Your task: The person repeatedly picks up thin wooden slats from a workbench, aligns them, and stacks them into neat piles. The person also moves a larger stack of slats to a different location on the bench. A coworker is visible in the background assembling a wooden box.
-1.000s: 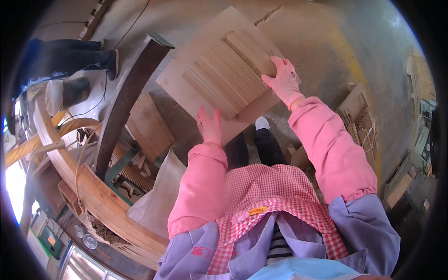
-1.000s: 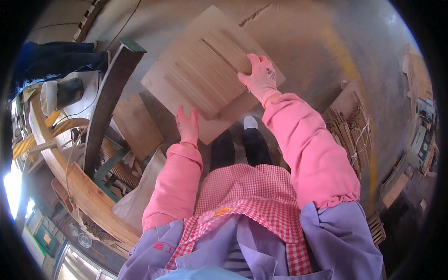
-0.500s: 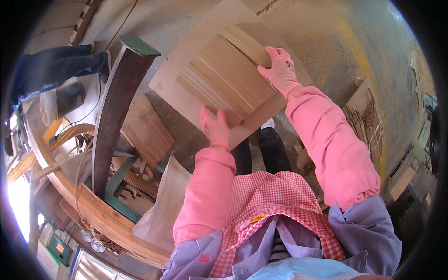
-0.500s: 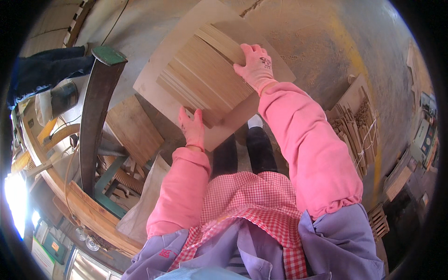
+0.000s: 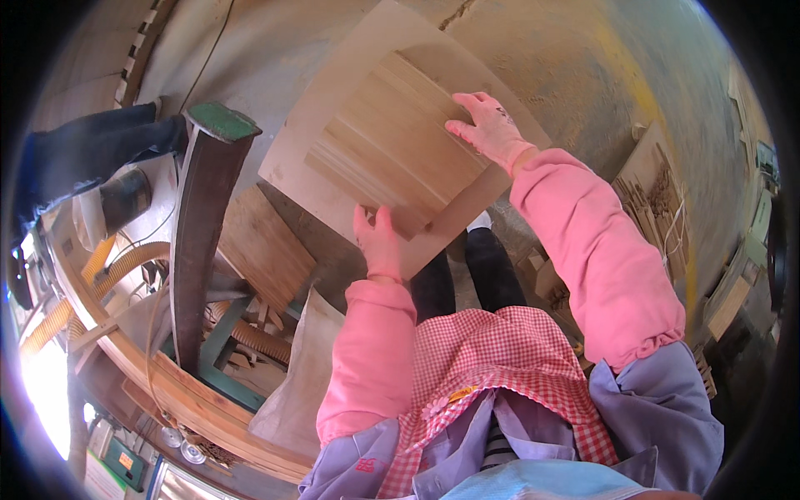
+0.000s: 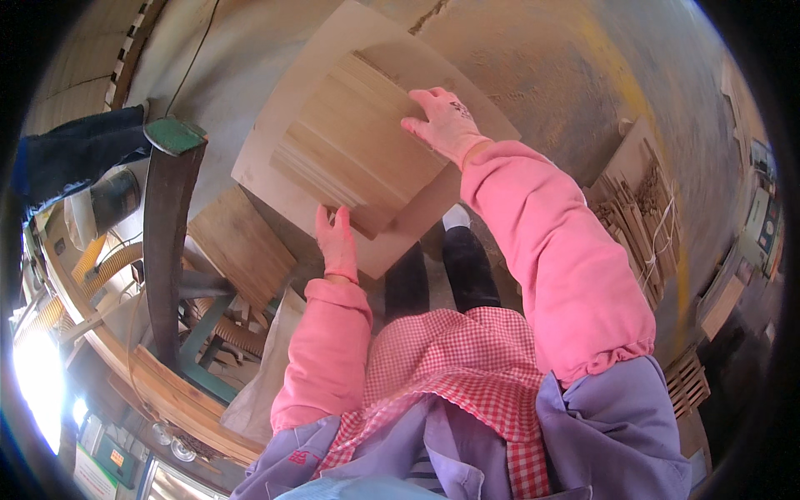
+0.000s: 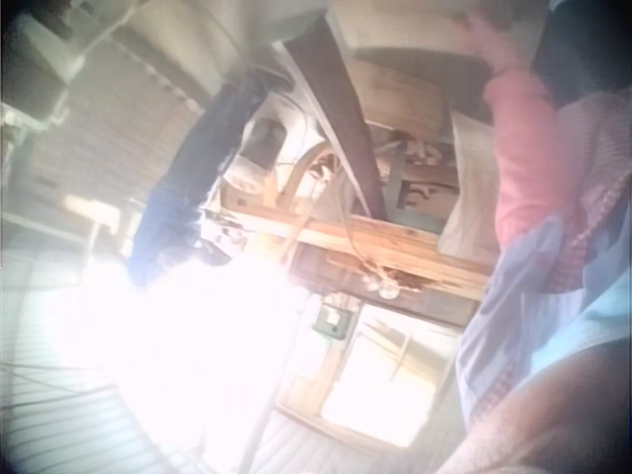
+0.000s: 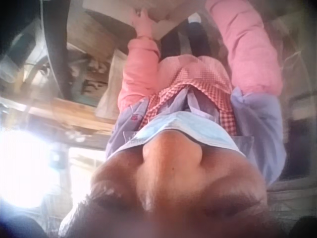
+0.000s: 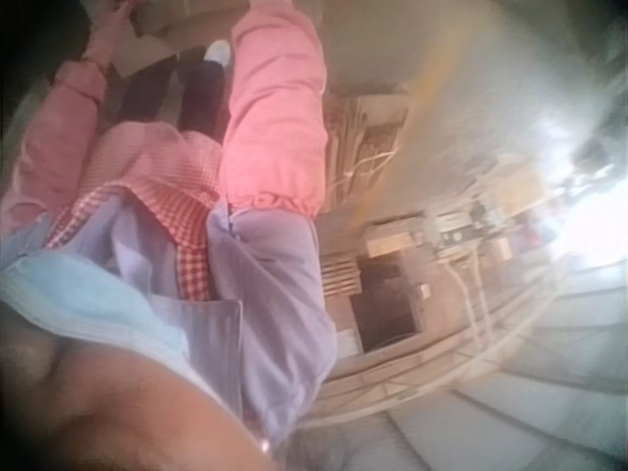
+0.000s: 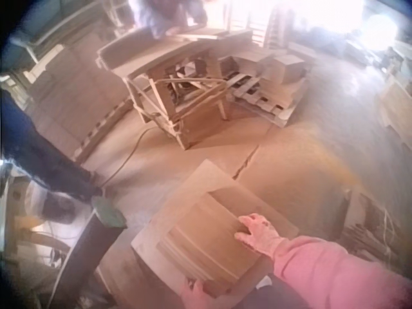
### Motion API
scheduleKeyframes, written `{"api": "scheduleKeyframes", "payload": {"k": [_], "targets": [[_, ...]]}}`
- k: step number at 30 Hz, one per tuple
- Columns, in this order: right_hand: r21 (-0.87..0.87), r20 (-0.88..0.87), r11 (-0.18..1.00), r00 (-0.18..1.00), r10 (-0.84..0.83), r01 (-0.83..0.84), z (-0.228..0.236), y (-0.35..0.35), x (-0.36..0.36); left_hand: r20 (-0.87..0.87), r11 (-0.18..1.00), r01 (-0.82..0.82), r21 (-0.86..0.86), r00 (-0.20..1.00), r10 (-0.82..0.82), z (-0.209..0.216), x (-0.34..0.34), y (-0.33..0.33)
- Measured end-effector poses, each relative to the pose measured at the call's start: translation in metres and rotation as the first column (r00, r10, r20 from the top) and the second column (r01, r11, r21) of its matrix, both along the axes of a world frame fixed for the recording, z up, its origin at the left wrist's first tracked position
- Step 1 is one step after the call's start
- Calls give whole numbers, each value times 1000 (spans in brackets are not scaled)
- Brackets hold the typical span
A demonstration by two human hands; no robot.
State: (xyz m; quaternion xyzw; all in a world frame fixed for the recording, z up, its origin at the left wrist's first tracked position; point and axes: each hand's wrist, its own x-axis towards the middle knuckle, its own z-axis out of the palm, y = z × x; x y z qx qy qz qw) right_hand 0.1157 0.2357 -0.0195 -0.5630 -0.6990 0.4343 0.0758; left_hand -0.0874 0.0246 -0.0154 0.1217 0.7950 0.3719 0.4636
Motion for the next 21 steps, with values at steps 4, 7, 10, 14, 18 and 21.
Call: {"api": "scheduleKeyframes", "payload": {"k": [4,7,10,14,18,21], "targets": [[6,-17,994,994,-106,106,-8,-2,-8,65,999,34,34,997,-36,-5,-10,-2],[-146,-81,959,963,-258,244,-7,-2,-12,118,999,33,21,992,-35,-8,-13,-5],[-253,-122,922,936,-331,293,0,9,-11,126,999,-34,8,991,33,-6,-11,-6],[-374,-121,898,947,-296,233,7,27,-3,165,997,-81,-13,983,82,2,-9,-3],[-495,-178,836,914,-365,238,6,33,-1,229,994,-102,-25,968,105,8,-11,-2],[-492,-202,842,913,-356,219,3,33,2,141,994,-105,-33,984,108,13,-15,-1]]}}
